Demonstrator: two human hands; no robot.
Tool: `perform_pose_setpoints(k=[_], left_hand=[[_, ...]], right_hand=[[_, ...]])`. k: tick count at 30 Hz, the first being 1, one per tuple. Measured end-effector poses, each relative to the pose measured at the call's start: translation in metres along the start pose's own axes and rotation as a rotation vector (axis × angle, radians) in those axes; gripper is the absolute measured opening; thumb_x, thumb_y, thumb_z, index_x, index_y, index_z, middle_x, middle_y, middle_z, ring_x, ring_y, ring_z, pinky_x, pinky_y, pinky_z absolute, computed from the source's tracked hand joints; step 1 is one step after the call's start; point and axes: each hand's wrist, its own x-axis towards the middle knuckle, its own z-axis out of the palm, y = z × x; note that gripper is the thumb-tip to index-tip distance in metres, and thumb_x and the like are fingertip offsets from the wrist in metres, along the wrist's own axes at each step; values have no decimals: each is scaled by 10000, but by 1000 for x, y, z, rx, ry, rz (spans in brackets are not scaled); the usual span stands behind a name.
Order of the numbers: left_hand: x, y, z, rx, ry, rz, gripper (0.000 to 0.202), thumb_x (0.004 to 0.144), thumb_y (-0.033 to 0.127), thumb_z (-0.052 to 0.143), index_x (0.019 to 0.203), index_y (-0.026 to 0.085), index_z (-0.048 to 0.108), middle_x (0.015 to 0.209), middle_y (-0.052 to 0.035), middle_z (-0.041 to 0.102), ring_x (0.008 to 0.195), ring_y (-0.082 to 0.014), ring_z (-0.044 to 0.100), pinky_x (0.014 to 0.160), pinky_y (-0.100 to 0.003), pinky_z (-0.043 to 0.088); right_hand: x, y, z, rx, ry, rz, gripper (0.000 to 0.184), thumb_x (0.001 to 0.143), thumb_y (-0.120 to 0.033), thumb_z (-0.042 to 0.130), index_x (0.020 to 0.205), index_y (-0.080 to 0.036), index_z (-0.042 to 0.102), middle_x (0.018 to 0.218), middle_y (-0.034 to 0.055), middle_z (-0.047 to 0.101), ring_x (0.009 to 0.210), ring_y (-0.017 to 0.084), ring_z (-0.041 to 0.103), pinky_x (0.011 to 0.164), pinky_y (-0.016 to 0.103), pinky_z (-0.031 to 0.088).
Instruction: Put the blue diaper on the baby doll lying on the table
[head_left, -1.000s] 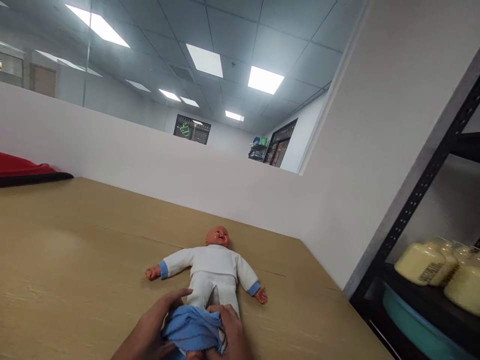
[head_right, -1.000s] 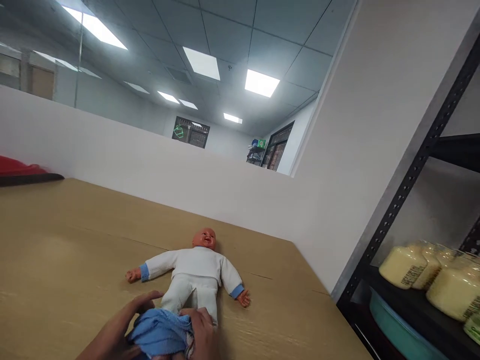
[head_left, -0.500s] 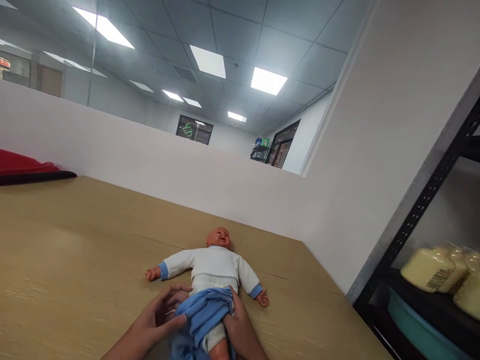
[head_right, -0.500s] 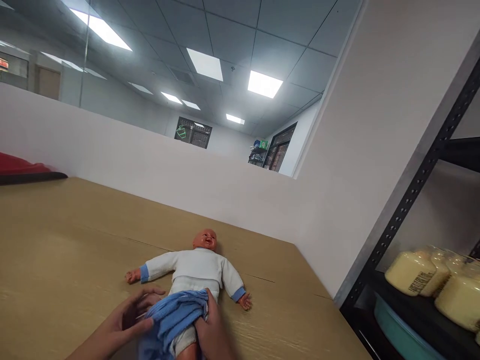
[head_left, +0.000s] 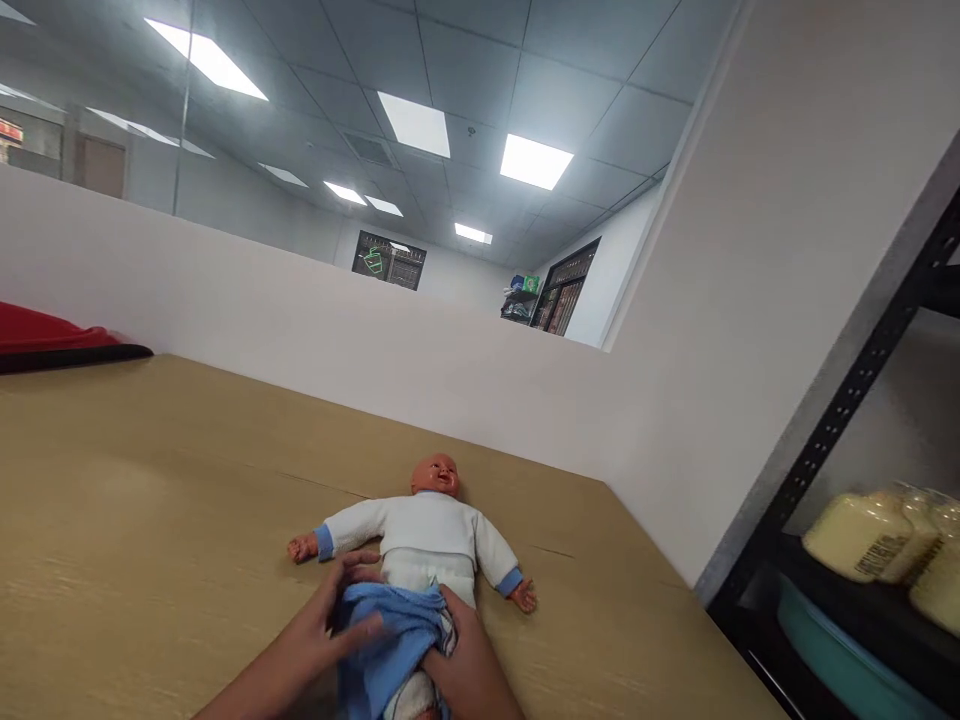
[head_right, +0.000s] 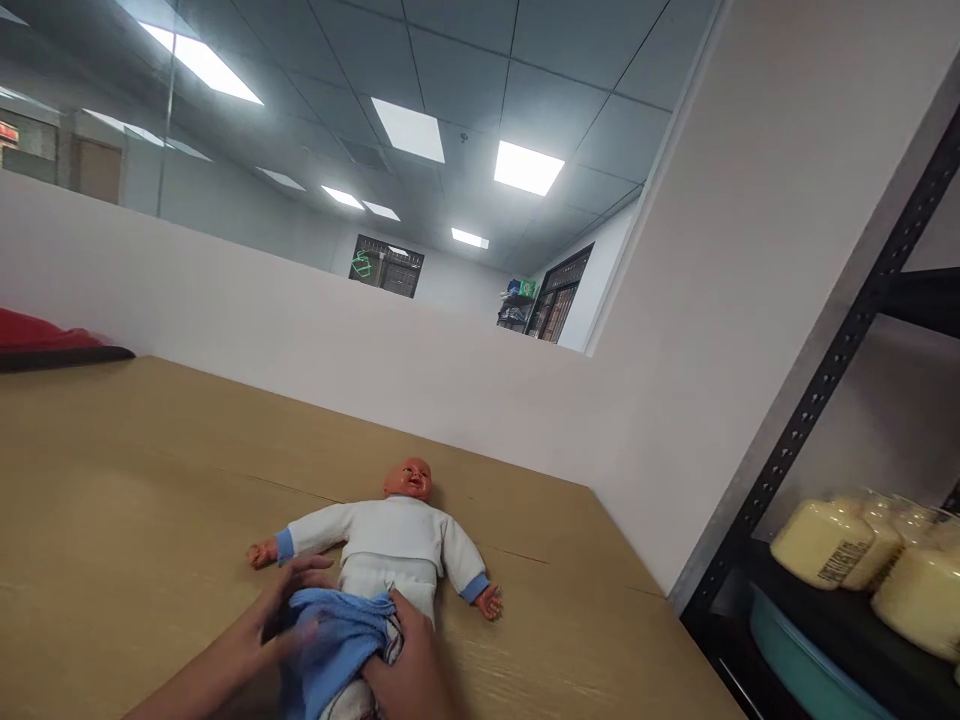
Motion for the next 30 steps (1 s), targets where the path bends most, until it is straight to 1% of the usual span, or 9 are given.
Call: perform_pose_setpoints(k=[4,7,11,14,16,18,21,25,30], left_hand=[[-13,4,14,18,-167,-12,926,756,445,849,1485,274,305,1300,-121,655,1210,-345,664,1063,-461,528],[-11,4,10,-21,-276,-21,797,858,409,752,1488,285,281,1271,-100,675,1144,-313,692,1060,-451,518],[-7,0,-8,-17,-342,-2,713,914,344,671,1507,313,276,1338,-90,663,1200,-293,671,1093,-438,496],[-12,-3,-17,20,-360,-9,702,887,357,668,1497,288,328,1251,-67,682,1163,-295,679,1053,-430,521],[-17,-1,-18,70,-336,-28,709,865,387,689,1488,268,373,1276,-81,672,1197,-314,663,1065,-440,520],[-21,8,-13,169,-286,-34,757,836,410,741,1495,255,402,1426,-127,606,1334,-355,581,1152,-476,460],[-20,33,7,331,-231,-27,881,734,364,856,1503,249,442,1560,-150,509,1459,-407,447,1240,-523,349],[-3,61,30,284,-368,-19,868,766,325,790,1540,278,401,1460,-91,607,1374,-367,535,1176,-474,425],[20,48,18,197,-490,-49,693,878,433,588,1536,288,429,1380,-40,671,1339,-355,571,1126,-449,470]], right_hand=[[1,-17,2,75,-54,120,797,736,-322,752,1467,-61,574,1470,225,616,1400,339,568,1224,457,408],[1,-35,-10,129,-154,75,840,729,-299,777,1494,-45,537,1498,235,594,1403,359,562,1226,445,395],[-13,-45,-29,181,-351,-33,906,727,-271,797,1565,-173,465,1546,144,589,1433,326,550,1225,440,400],[-31,-27,-36,-27,-203,-77,789,693,-214,775,1460,-199,593,1474,147,649,1371,340,604,1175,456,457],[-42,-12,-37,-197,-138,-33,467,721,-236,755,1187,-211,759,1221,149,776,1159,365,715,1019,445,549],[-50,-6,-39,-211,-123,-1,264,759,-267,741,1015,-233,791,1033,112,811,1000,343,748,902,401,569],[-53,-17,-40,16,-126,3,327,809,-344,734,1113,-223,747,1117,82,796,1038,297,728,907,340,557],[-45,-50,-44,244,-56,71,642,898,-528,678,1427,-191,541,1432,119,659,1326,279,607,1121,330,453],[-37,-70,-74,79,-132,46,515,918,-596,680,1256,-207,656,1206,93,734,1158,305,658,1020,382,481]])
